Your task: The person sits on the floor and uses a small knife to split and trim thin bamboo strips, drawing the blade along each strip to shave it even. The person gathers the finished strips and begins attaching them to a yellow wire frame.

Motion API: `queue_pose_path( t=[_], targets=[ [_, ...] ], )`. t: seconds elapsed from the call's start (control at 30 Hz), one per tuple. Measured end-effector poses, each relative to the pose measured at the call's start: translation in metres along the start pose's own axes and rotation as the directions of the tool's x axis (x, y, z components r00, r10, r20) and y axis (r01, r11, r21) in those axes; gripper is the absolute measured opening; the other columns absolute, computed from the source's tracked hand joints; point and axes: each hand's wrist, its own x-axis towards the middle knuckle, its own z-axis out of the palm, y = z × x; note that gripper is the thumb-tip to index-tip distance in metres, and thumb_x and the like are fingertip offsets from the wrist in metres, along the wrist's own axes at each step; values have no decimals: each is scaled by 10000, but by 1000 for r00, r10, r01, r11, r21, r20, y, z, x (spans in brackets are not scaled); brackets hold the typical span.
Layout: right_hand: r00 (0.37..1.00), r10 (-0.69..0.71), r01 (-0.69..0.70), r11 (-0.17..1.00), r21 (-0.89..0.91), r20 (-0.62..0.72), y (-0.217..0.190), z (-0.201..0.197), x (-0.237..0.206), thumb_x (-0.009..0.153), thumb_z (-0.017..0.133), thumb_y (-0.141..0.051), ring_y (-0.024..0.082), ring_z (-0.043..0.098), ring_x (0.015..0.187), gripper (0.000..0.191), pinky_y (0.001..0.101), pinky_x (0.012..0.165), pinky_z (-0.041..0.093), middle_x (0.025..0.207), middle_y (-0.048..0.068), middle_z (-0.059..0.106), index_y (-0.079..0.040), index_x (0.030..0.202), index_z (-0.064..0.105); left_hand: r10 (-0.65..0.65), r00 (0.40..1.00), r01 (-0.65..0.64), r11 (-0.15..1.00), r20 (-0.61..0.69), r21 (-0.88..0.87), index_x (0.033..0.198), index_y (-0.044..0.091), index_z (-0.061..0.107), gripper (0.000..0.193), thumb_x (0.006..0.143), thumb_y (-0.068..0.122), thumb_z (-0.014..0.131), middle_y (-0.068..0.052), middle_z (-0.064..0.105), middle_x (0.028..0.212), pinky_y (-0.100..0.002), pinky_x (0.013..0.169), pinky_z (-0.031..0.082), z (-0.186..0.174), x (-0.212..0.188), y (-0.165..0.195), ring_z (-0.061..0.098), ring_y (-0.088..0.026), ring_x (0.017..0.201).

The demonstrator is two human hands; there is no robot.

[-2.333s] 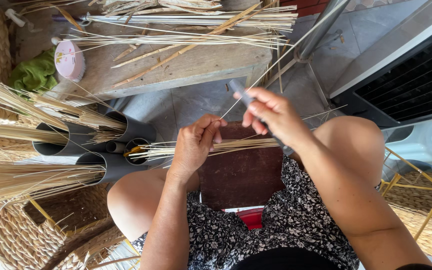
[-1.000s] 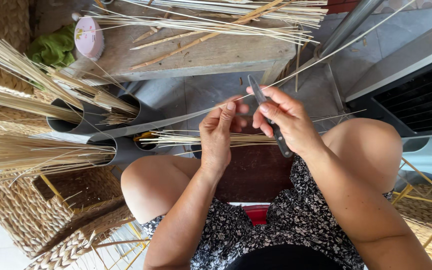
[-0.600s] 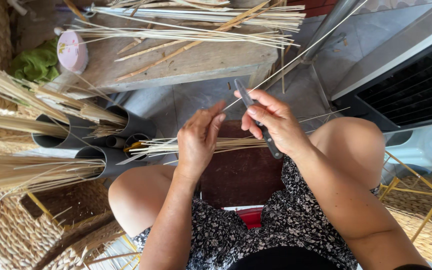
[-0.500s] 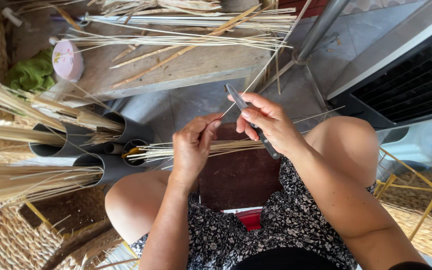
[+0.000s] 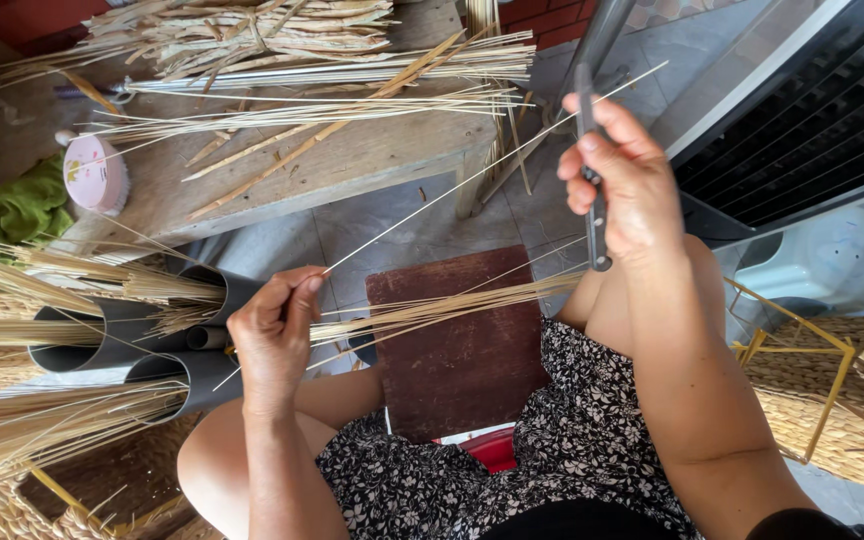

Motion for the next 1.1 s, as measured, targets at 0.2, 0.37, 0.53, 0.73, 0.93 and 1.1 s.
queue_pose_path(
  t=[0.2, 0.37, 0.53, 0.73, 0.93, 1.1],
  targets=[
    [974, -135, 151, 986, 77, -182, -19, -36, 9, 1123, 590, -88, 135, 521, 632, 337, 275, 575, 452, 882, 88, 640, -97, 1460, 589, -24, 997, 24, 1000, -69, 8, 1038, -2, 752, 63, 1016, 33, 705, -14, 711, 827, -198, 562, 424, -14, 0, -14, 529, -28, 640],
    [978, -203, 197, 975, -99, -53, -2, -1, -3, 1148, 553, -90, 125, 519, 608, 364, 275, 587, 442, 869, 101, 655, -92, 1512, 567, -50, 993, 47, 998, -108, -32, 1057, 11, 762, 96, 1031, 68, 689, 10, 701, 819, -197, 545, 422, 1, 1, -19, 535, -24, 639],
    [907, 238, -102, 925, -365, 348, 53, 71, -30, 1039, 515, -110, 52, 508, 565, 504, 202, 530, 461, 806, 64, 690, -118, 1536, 427, -38, 999, 37, 999, 15, 35, 1030, 45, 777, 85, 995, 82, 708, -13, 657, 703, -226, 509, 426, 36, -2, -7, 524, -41, 575],
    [870, 246, -64, 916, -396, 428, 91, 81, -35, 1076, 494, -76, 54, 515, 575, 387, 203, 514, 459, 810, 58, 670, -62, 1460, 530, 21, 995, -29, 997, 100, 77, 978, 56, 762, 51, 961, 94, 732, -35, 729, 771, -245, 518, 483, 53, -2, 9, 617, -61, 577],
    [950, 140, -76, 971, -228, 280, 63, 49, -13, 1070, 520, -91, 72, 551, 612, 351, 210, 520, 452, 848, 79, 683, -35, 1413, 571, 35, 996, -40, 998, 87, 50, 973, 43, 753, 41, 971, 63, 718, -38, 754, 838, -235, 548, 506, 38, 2, 6, 644, -65, 627],
    [987, 67, -51, 992, -116, 143, 30, 30, -3, 1070, 566, -106, 85, 518, 599, 354, 218, 540, 432, 838, 90, 658, -36, 1415, 598, 23, 997, -30, 995, 71, 100, 968, 32, 753, 38, 967, 52, 721, -38, 765, 857, -231, 549, 505, 22, 6, 2, 634, -67, 624]
  ],
)
